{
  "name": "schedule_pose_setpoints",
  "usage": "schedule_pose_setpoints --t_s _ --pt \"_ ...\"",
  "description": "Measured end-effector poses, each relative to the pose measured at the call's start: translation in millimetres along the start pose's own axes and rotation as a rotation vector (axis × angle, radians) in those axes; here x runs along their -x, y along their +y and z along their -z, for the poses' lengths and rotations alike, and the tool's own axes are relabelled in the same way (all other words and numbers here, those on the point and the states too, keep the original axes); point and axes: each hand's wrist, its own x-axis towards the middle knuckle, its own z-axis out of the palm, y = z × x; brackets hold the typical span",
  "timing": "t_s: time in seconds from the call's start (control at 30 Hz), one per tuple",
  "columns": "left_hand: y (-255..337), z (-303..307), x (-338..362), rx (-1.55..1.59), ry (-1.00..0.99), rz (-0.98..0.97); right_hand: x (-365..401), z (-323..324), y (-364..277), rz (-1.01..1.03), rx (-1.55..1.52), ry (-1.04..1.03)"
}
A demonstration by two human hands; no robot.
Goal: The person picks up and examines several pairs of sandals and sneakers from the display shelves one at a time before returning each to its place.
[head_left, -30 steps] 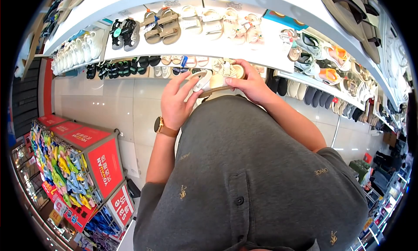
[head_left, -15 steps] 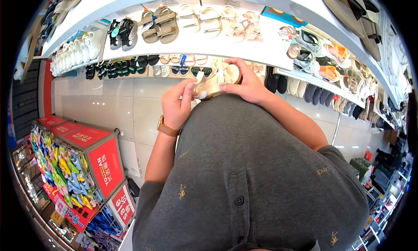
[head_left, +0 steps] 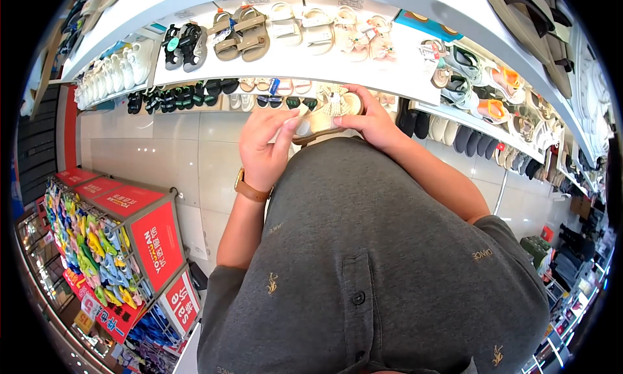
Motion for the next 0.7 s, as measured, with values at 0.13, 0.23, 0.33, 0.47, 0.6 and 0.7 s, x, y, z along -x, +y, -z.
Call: schedule_pose_setpoints --t_s 0.13,0.23,0.33,0.47,0.6,0.7 --pt "-2 -1 0 -0.116 -0.103 -0.120 -1 1 3 -0.041 -0.112 0.046" --pt "-5 -4 2 -0.197 -0.133 -0.178 0 1 2 -0.078 -0.160 0.070" --pt "-3 1 0 -0.196 -0.185 -0.200 3 -2 -1 -0.090 -0.197 0.097" --pt "-6 -6 1 -0.164 -0.140 -0.062 2 0 6 -0.032 -0.203 0.075" --pt "-5 -13 -2 -0.089 -0.169 0.062 4 3 6 0.051 -0.119 0.016" --pt "-7 -12 -7 -0.095 -0.183 0.066 12 12 3 0.028 -0.223 -0.020"
